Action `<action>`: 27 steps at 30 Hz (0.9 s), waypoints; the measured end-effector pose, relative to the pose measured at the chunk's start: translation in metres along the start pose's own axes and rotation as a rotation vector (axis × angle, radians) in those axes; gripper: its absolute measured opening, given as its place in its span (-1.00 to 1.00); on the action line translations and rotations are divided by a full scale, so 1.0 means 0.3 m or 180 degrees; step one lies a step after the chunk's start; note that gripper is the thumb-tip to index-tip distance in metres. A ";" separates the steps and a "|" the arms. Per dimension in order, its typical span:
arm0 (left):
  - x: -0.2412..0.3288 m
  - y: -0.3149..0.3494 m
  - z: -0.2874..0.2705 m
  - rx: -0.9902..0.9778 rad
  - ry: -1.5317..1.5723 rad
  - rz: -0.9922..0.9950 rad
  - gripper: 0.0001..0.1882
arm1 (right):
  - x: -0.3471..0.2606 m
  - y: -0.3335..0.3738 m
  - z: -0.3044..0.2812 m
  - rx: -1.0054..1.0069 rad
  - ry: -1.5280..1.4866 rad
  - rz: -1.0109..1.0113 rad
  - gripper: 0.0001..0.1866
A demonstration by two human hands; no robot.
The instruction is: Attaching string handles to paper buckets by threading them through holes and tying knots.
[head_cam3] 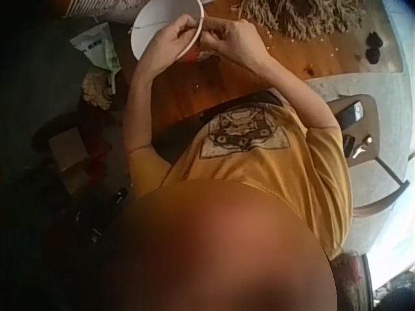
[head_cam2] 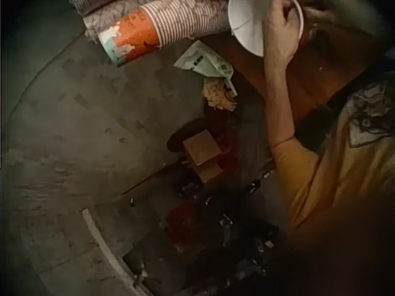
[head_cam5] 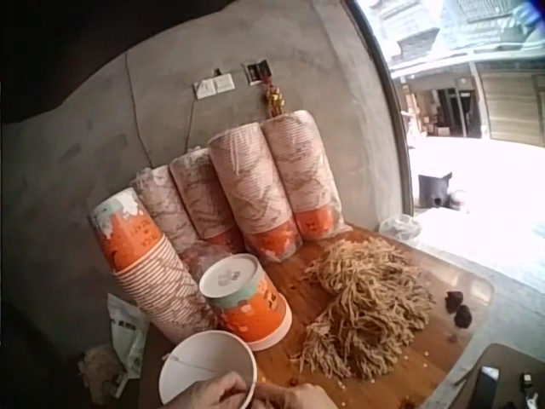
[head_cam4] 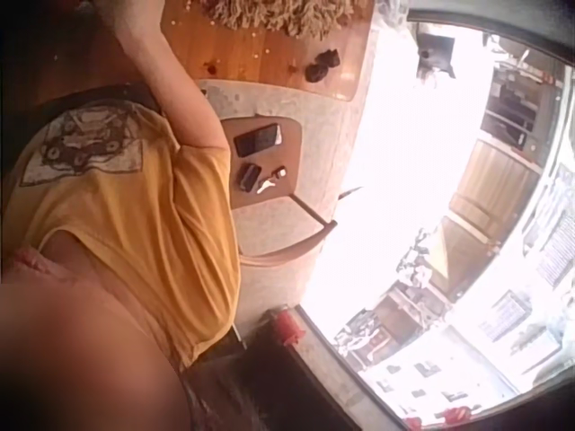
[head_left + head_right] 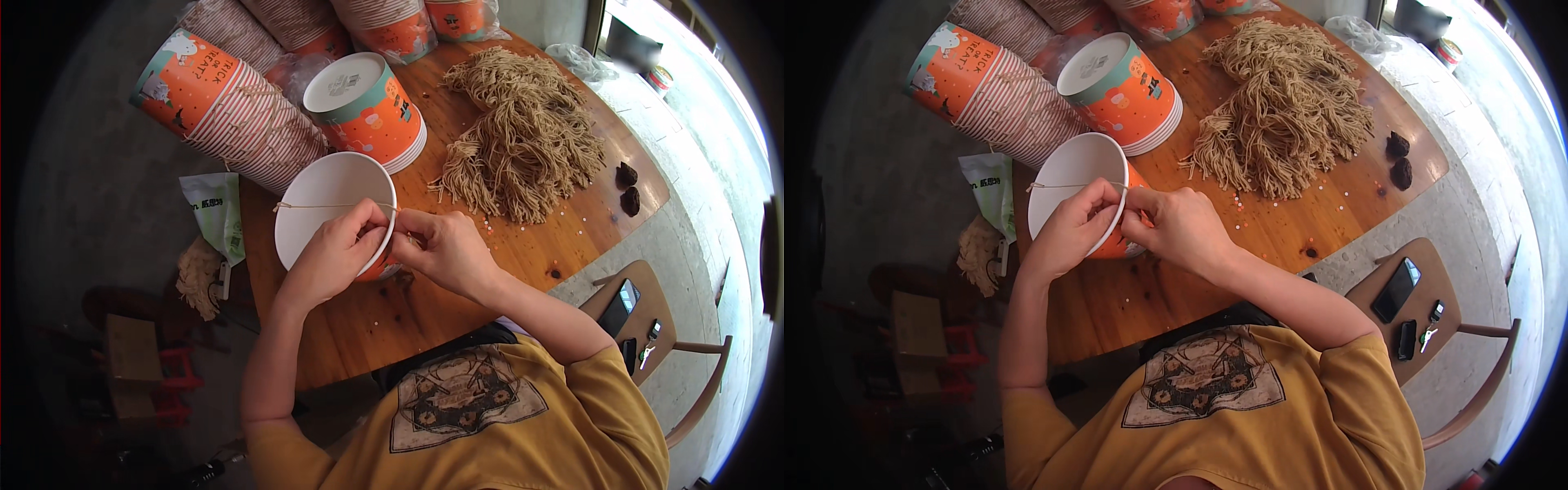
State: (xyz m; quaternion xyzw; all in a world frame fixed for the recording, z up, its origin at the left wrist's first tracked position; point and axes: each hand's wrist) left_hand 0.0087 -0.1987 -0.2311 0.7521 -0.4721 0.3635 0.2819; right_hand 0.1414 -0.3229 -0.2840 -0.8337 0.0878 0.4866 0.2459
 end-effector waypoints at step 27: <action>0.074 -0.015 0.058 0.0342 0.2959 -0.0459 -0.86 | -0.023 -0.160 -0.182 -0.1257 -0.0694 -0.0749 -0.84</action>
Point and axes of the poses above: each hand's wrist, its own y-axis away from the middle knuckle, its own z-axis out of the palm, x = y × z, and after that the axes turned 4 degrees about y, right-handed
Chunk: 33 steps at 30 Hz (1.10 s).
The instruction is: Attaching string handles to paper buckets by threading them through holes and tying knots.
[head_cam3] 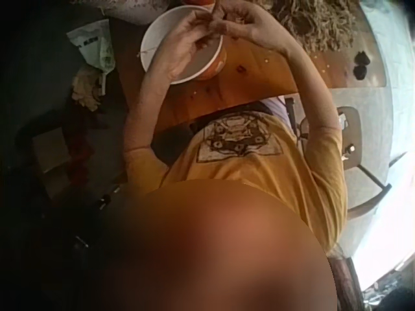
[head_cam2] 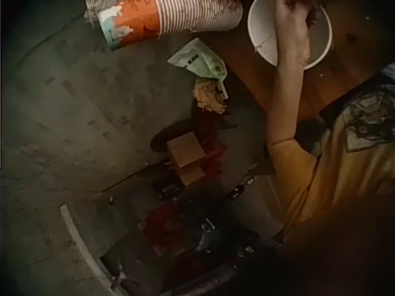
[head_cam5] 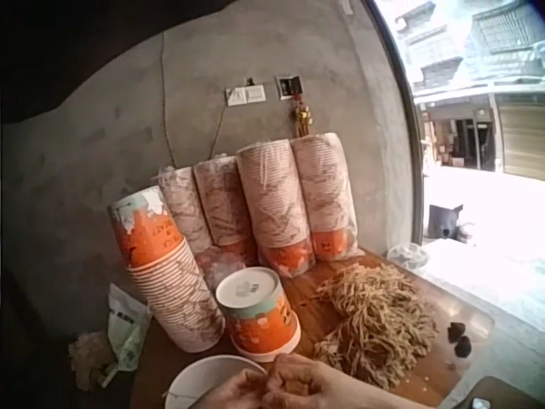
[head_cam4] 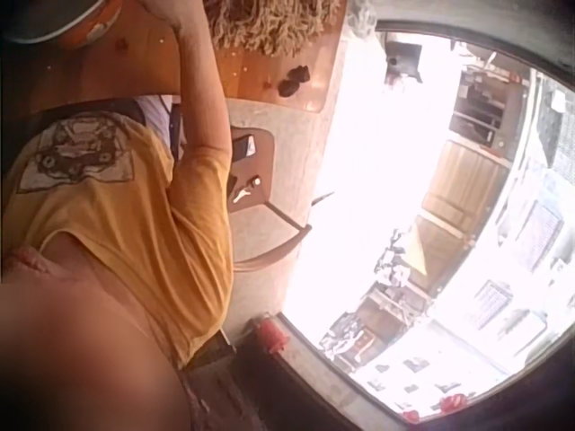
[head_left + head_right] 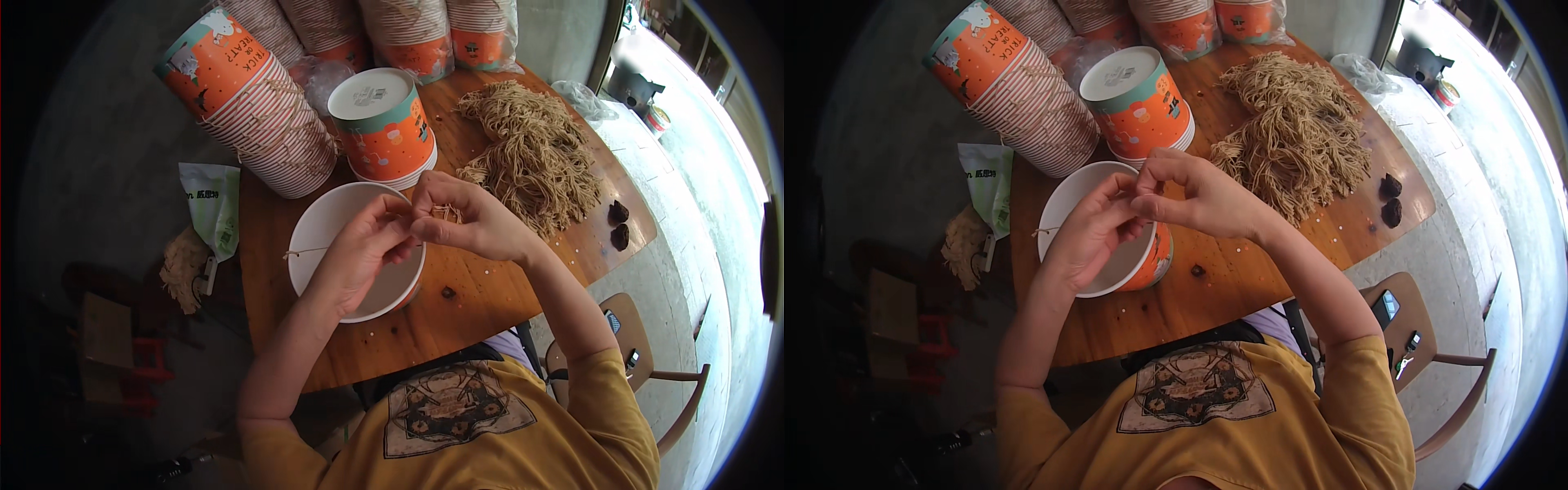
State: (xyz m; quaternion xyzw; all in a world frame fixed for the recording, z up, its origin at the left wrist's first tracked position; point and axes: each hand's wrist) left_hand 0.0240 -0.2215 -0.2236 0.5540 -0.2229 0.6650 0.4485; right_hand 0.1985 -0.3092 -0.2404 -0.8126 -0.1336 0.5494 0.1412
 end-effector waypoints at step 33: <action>-0.009 -0.032 -0.027 -0.0303 0.0363 -0.0464 -0.86 | -0.015 0.109 0.154 0.1477 0.0752 0.0391 -0.85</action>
Point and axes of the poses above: each hand's wrist, its own y-axis away from the middle knuckle, its own z-axis out of the palm, x = y × z, and after that the axes turned 4 degrees about y, right-handed
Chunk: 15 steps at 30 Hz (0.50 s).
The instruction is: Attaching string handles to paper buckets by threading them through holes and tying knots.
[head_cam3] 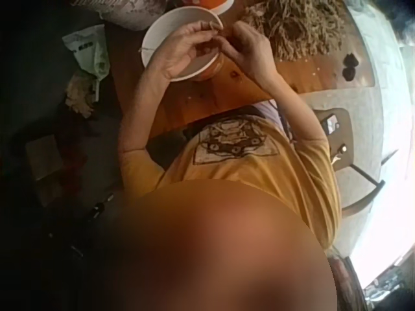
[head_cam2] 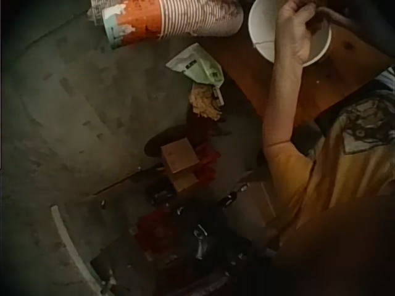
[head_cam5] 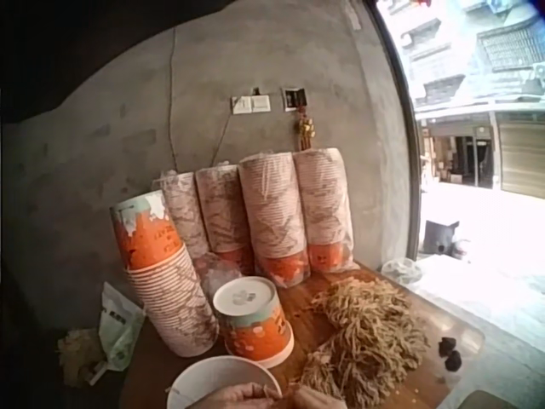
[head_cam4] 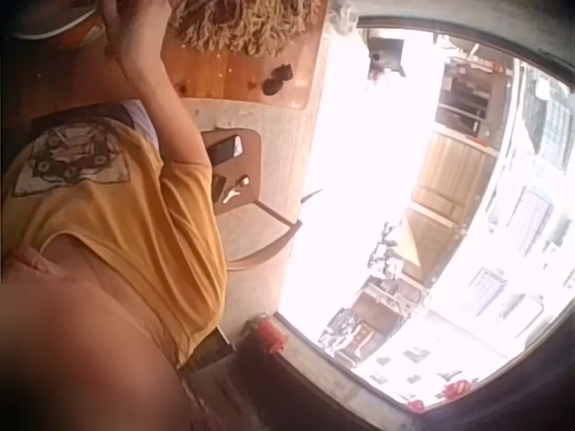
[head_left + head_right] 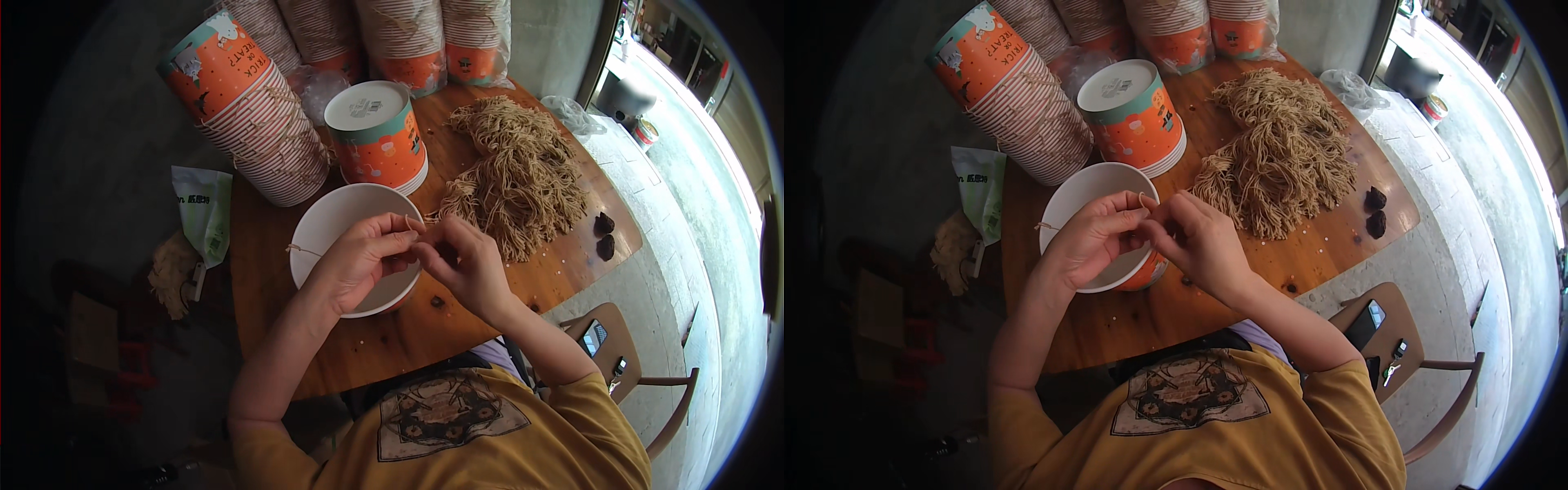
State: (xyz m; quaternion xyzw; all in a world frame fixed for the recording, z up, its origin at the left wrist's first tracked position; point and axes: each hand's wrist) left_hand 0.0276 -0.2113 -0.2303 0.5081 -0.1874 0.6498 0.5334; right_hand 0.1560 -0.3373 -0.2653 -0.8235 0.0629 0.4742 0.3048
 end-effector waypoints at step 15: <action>0.015 -0.003 0.065 0.0124 -0.0734 0.0304 -0.86 | 0.008 -0.145 -0.117 -0.0629 0.1012 -0.1746 -0.70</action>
Point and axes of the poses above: each hand's wrist, its own y-axis away from the middle knuckle, its own z-axis out of the palm, x = y × z, and after that the axes turned 4 degrees about y, right-handed
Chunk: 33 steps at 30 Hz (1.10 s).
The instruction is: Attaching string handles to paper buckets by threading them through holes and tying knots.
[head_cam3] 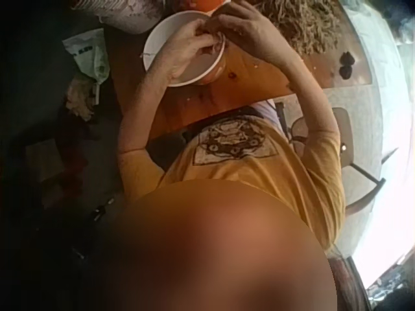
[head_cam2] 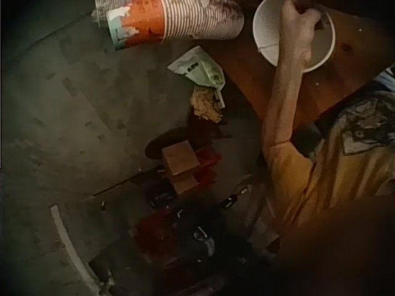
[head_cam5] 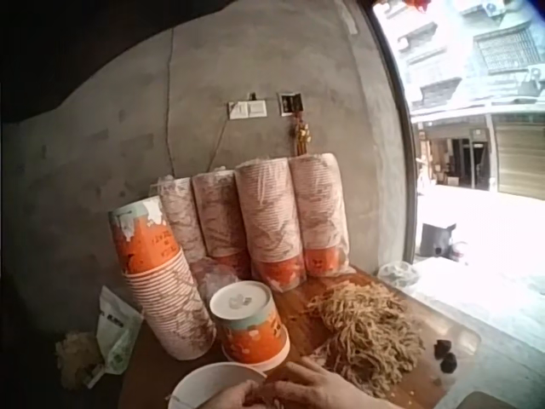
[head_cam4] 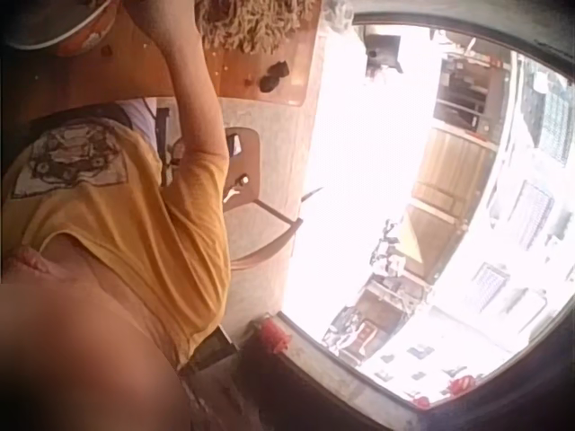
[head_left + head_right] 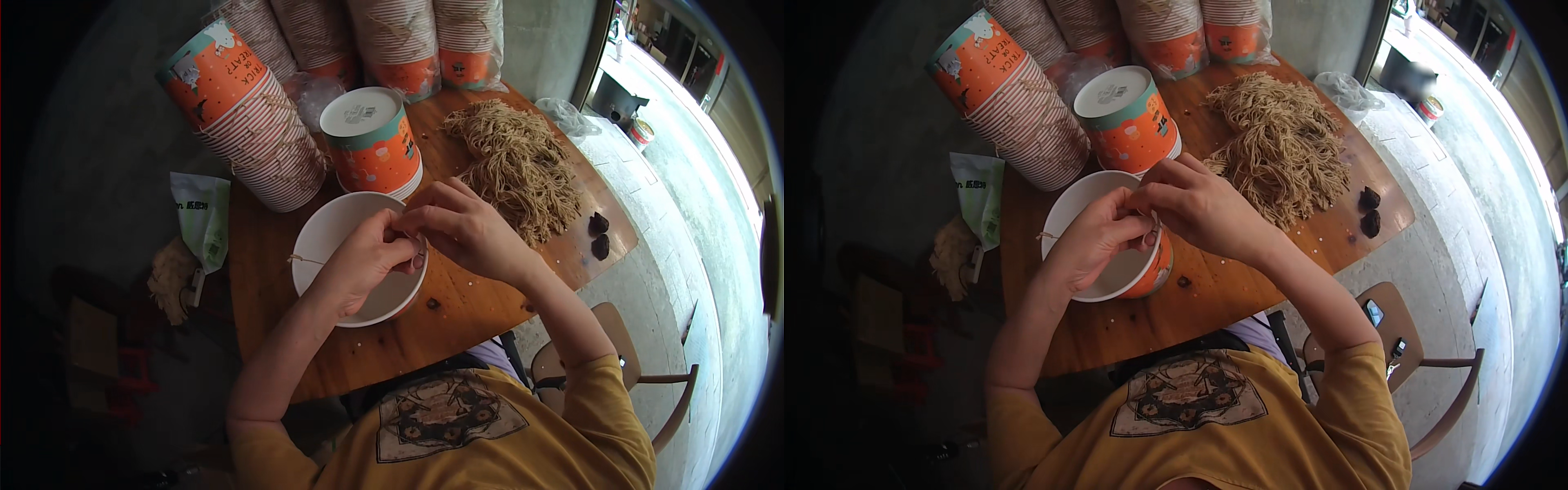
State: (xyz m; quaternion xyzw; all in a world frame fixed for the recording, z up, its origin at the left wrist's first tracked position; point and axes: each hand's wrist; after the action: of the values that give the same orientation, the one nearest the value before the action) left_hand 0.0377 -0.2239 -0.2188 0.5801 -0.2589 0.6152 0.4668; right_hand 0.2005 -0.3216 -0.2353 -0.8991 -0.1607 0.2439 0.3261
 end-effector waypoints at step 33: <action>0.002 0.015 0.020 -0.0010 -0.0014 -0.0003 -0.64 | 0.007 0.065 -0.030 -0.0433 -0.1072 0.1127 -0.83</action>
State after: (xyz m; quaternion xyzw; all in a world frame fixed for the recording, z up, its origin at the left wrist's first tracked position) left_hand 0.0368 -0.2309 -0.2159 0.5809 -0.2605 0.6133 0.4675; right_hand 0.2097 -0.3397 -0.2430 -0.8798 -0.0689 0.4322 0.1856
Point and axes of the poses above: each hand's wrist, its own y-axis away from the middle knuckle, its own z-axis out of the palm, x = y × z, and after that the axes turned 4 degrees about y, right-handed
